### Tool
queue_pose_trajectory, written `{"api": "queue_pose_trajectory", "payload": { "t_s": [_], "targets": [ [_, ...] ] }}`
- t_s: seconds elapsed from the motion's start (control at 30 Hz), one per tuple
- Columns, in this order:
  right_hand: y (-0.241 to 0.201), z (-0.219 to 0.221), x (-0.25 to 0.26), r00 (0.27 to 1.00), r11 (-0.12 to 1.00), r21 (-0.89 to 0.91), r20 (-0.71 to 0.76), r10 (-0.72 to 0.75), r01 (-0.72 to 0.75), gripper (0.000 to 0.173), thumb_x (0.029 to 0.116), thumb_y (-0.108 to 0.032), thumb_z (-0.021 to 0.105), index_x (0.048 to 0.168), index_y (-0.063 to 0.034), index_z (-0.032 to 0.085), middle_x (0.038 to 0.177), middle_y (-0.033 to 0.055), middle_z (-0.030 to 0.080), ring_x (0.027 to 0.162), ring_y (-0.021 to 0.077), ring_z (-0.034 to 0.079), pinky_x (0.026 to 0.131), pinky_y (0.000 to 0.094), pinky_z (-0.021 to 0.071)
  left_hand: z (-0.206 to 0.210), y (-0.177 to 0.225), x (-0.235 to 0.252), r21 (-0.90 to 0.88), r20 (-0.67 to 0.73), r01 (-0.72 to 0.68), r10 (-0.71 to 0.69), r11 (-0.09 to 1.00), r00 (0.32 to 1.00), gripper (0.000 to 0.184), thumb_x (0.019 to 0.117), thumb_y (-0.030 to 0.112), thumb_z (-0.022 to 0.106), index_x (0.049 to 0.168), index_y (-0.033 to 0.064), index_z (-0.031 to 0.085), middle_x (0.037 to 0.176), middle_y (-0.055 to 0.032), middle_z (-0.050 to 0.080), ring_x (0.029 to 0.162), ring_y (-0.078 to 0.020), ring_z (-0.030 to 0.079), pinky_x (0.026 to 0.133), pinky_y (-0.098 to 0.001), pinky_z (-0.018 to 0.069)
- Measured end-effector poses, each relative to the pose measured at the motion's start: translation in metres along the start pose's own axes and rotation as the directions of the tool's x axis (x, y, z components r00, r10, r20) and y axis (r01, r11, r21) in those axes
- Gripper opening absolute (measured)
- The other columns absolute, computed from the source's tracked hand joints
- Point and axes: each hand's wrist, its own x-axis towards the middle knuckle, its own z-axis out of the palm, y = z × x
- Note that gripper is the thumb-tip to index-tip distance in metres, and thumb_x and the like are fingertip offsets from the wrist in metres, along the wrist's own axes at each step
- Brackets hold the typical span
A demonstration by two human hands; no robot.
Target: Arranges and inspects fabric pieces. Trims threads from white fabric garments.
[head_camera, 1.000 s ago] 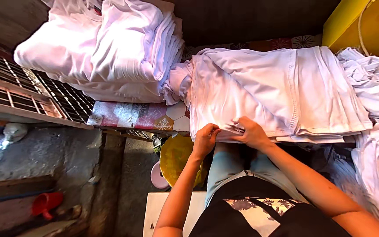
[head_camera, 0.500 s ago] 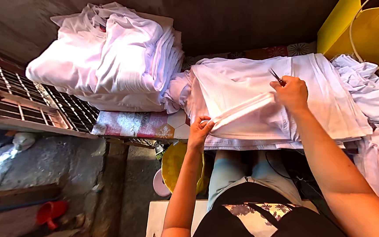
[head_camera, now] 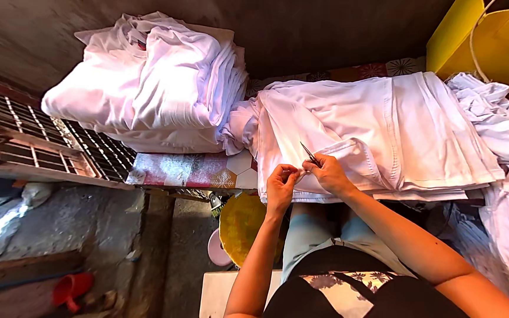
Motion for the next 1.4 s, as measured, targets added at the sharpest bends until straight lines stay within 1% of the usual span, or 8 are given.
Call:
{"api": "queue_pose_trajectory", "payload": {
  "t_s": [0.2, 0.37, 0.5, 0.6, 0.73, 0.83, 1.13, 1.4],
  "targets": [
    [-0.003, -0.008, -0.002, 0.949, 0.880, -0.354, 0.089, -0.304, 0.315, 0.013, 0.0967, -0.007, 0.066, 0.089, 0.0029, 0.065, 0.073, 0.0104, 0.059, 0.065, 0.0207, 0.058, 0.061, 0.0393, 0.0486, 0.000, -0.002, -0.001, 0.050, 0.003, -0.045, 0.045, 0.998, 0.999, 0.010, 0.0933, 0.000, 0.070, 0.101, 0.0006, 0.077, 0.090, -0.0021, 0.076, 0.080, -0.0020, 0.070, 0.079, -0.0216, 0.0576],
    [-0.009, -0.001, 0.000, 0.948, 0.829, -0.461, 0.122, -0.296, 0.318, 0.011, 0.0936, -0.004, 0.067, 0.087, 0.0043, 0.064, 0.074, 0.0148, 0.061, 0.069, 0.0296, 0.064, 0.062, 0.0474, 0.0511, 0.004, -0.004, 0.000, 0.090, 0.012, 0.008, -0.009, 0.996, 1.000, 0.006, 0.0904, 0.002, 0.074, 0.096, 0.0017, 0.077, 0.082, 0.0001, 0.075, 0.073, 0.0003, 0.067, 0.074, -0.0208, 0.0567],
    [-0.002, -0.015, 0.009, 0.978, 0.946, -0.256, 0.112, -0.176, 0.199, 0.021, 0.1036, -0.022, 0.062, 0.101, -0.0019, 0.067, 0.079, 0.0076, 0.065, 0.067, 0.0157, 0.061, 0.066, 0.0365, 0.0527, 0.005, -0.011, 0.002, 0.154, 0.043, -0.032, 0.026, 0.988, 0.999, 0.008, 0.0971, 0.004, 0.067, 0.099, 0.0004, 0.073, 0.086, -0.0012, 0.073, 0.078, -0.0011, 0.067, 0.078, -0.0223, 0.0566],
    [0.009, -0.041, 0.014, 0.953, 0.907, -0.306, 0.185, -0.240, 0.288, 0.033, 0.1030, -0.035, 0.061, 0.087, -0.0058, 0.064, 0.064, -0.0009, 0.051, 0.055, 0.0088, 0.048, 0.054, 0.0301, 0.0407, 0.001, -0.016, 0.006, 0.207, 0.055, -0.159, 0.151, 0.965, 0.987, 0.010, 0.0999, 0.004, 0.061, 0.102, -0.0010, 0.070, 0.085, -0.0021, 0.070, 0.075, -0.0007, 0.063, 0.074, -0.0210, 0.0539],
    [0.017, -0.060, 0.010, 0.924, 0.773, -0.520, 0.307, -0.230, 0.365, 0.050, 0.0969, -0.051, 0.064, 0.074, -0.0075, 0.062, 0.060, 0.0019, 0.050, 0.056, 0.0174, 0.052, 0.054, 0.0414, 0.0401, -0.003, -0.015, 0.012, 0.279, 0.060, -0.247, 0.240, 0.928, 0.969, 0.011, 0.1028, 0.008, 0.058, 0.105, 0.0006, 0.066, 0.076, -0.0005, 0.063, 0.062, -0.0004, 0.054, 0.063, -0.0198, 0.0485],
    [0.023, -0.058, 0.013, 0.906, 0.733, -0.543, 0.334, -0.259, 0.410, 0.054, 0.0943, -0.055, 0.065, 0.070, -0.0073, 0.059, 0.061, 0.0025, 0.050, 0.057, 0.0180, 0.051, 0.054, 0.0410, 0.0377, -0.004, -0.017, 0.015, 0.314, 0.095, -0.327, 0.313, 0.891, 0.945, 0.012, 0.1033, 0.011, 0.058, 0.104, 0.0009, 0.065, 0.069, -0.0001, 0.058, 0.056, -0.0020, 0.049, 0.058, -0.0206, 0.0448],
    [0.044, -0.053, 0.025, 0.800, 0.663, -0.451, 0.388, -0.457, 0.597, 0.054, 0.0955, -0.051, 0.064, 0.066, -0.0057, 0.063, 0.059, 0.0042, 0.054, 0.055, 0.0183, 0.055, 0.052, 0.0404, 0.0401, -0.003, -0.018, 0.020, 0.294, 0.173, -0.379, 0.341, 0.878, 0.924, 0.010, 0.1013, 0.006, 0.059, 0.100, 0.0008, 0.068, 0.079, -0.0016, 0.067, 0.066, -0.0012, 0.059, 0.066, -0.0204, 0.0504],
    [0.059, -0.046, 0.034, 0.944, 0.878, -0.372, 0.247, -0.219, 0.301, 0.041, 0.1005, -0.036, 0.066, 0.076, -0.0030, 0.064, 0.060, 0.0033, 0.051, 0.056, 0.0152, 0.050, 0.056, 0.0380, 0.0418, -0.036, -0.022, -0.001, 0.298, -0.005, -0.188, 0.198, 0.936, 0.980, 0.020, 0.1057, 0.007, 0.045, 0.107, -0.0013, 0.063, 0.087, -0.0032, 0.074, 0.070, -0.0047, 0.065, 0.064, -0.0245, 0.0532]
  ]
}}
